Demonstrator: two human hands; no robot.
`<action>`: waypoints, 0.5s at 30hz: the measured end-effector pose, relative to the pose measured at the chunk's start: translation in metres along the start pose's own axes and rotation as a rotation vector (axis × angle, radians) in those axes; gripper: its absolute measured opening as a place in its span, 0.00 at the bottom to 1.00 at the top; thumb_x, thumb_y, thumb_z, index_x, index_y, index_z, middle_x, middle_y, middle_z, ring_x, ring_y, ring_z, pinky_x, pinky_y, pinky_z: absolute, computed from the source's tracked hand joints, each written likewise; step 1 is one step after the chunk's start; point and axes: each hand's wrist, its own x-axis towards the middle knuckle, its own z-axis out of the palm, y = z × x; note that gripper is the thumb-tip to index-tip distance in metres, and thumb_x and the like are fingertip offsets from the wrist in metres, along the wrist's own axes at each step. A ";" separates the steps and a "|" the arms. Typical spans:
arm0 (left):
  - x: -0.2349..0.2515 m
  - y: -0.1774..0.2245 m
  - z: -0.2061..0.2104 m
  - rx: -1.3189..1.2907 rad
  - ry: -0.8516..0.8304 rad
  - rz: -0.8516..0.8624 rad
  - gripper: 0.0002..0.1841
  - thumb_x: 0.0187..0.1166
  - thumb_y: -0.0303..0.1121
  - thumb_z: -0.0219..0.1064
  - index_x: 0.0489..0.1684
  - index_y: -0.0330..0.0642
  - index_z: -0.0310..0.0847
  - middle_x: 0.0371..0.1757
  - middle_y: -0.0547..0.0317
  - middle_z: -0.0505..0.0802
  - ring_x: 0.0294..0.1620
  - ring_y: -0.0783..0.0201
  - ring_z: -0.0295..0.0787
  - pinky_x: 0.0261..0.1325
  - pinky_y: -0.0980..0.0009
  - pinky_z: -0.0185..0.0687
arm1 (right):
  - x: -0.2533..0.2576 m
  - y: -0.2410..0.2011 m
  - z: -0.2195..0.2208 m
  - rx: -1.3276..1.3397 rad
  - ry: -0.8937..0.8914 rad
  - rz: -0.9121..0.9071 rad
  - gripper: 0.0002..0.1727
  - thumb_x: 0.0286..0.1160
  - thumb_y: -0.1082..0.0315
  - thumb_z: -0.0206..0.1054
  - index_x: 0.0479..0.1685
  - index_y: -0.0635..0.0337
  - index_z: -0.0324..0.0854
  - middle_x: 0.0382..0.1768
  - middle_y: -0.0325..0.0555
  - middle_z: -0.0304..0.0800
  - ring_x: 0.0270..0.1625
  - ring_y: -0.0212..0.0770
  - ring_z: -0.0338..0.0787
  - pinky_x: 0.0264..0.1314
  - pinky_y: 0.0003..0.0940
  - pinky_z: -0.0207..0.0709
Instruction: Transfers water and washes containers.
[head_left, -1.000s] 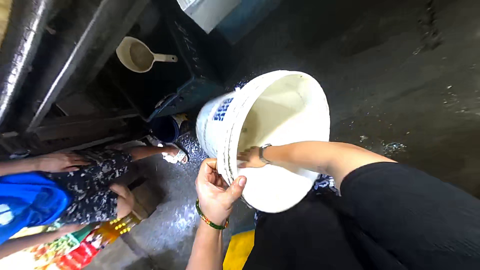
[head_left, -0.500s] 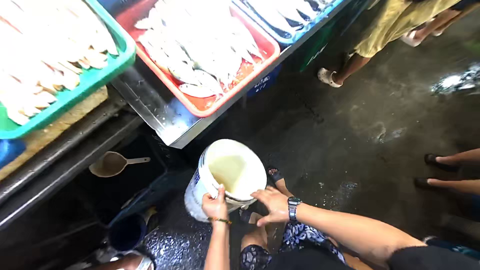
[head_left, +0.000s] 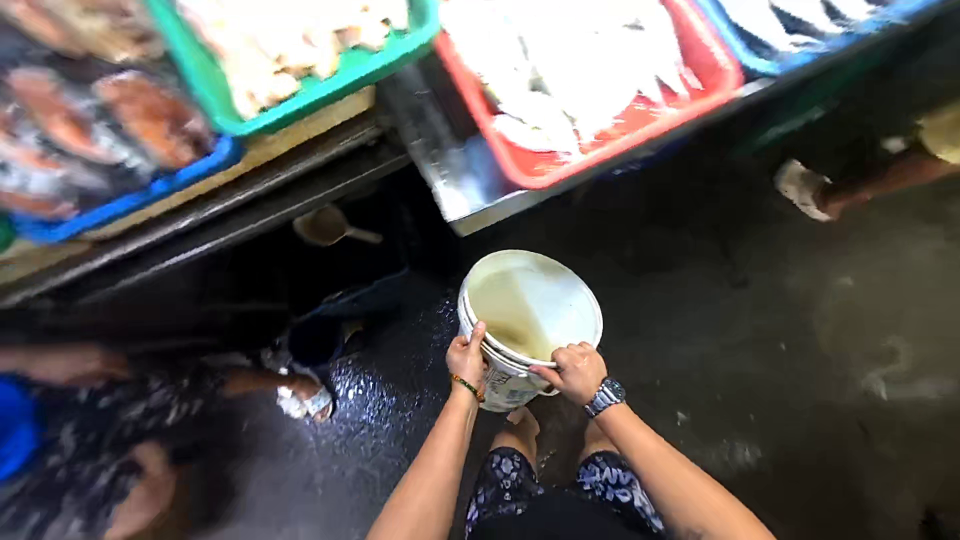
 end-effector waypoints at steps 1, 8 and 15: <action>0.003 -0.003 -0.014 -0.090 -0.018 -0.021 0.19 0.84 0.45 0.70 0.40 0.32 0.79 0.23 0.54 0.85 0.15 0.67 0.76 0.19 0.72 0.76 | 0.009 -0.005 0.003 -0.014 -0.022 -0.045 0.45 0.82 0.27 0.47 0.21 0.62 0.84 0.23 0.53 0.90 0.33 0.55 0.93 0.45 0.55 0.83; -0.007 -0.083 -0.141 -0.385 0.165 -0.081 0.15 0.82 0.35 0.71 0.49 0.29 0.78 0.29 0.52 0.88 0.20 0.64 0.84 0.27 0.67 0.87 | 0.045 -0.070 0.072 -0.015 -0.418 -0.360 0.45 0.80 0.27 0.50 0.28 0.65 0.86 0.29 0.56 0.92 0.41 0.58 0.95 0.52 0.57 0.85; -0.037 -0.131 -0.200 -0.247 0.602 -0.342 0.18 0.80 0.42 0.74 0.44 0.32 0.80 0.22 0.56 0.85 0.14 0.65 0.79 0.21 0.66 0.83 | 0.045 -0.118 0.172 0.225 -0.874 -0.386 0.40 0.79 0.31 0.58 0.36 0.66 0.90 0.37 0.58 0.95 0.51 0.57 0.94 0.66 0.57 0.82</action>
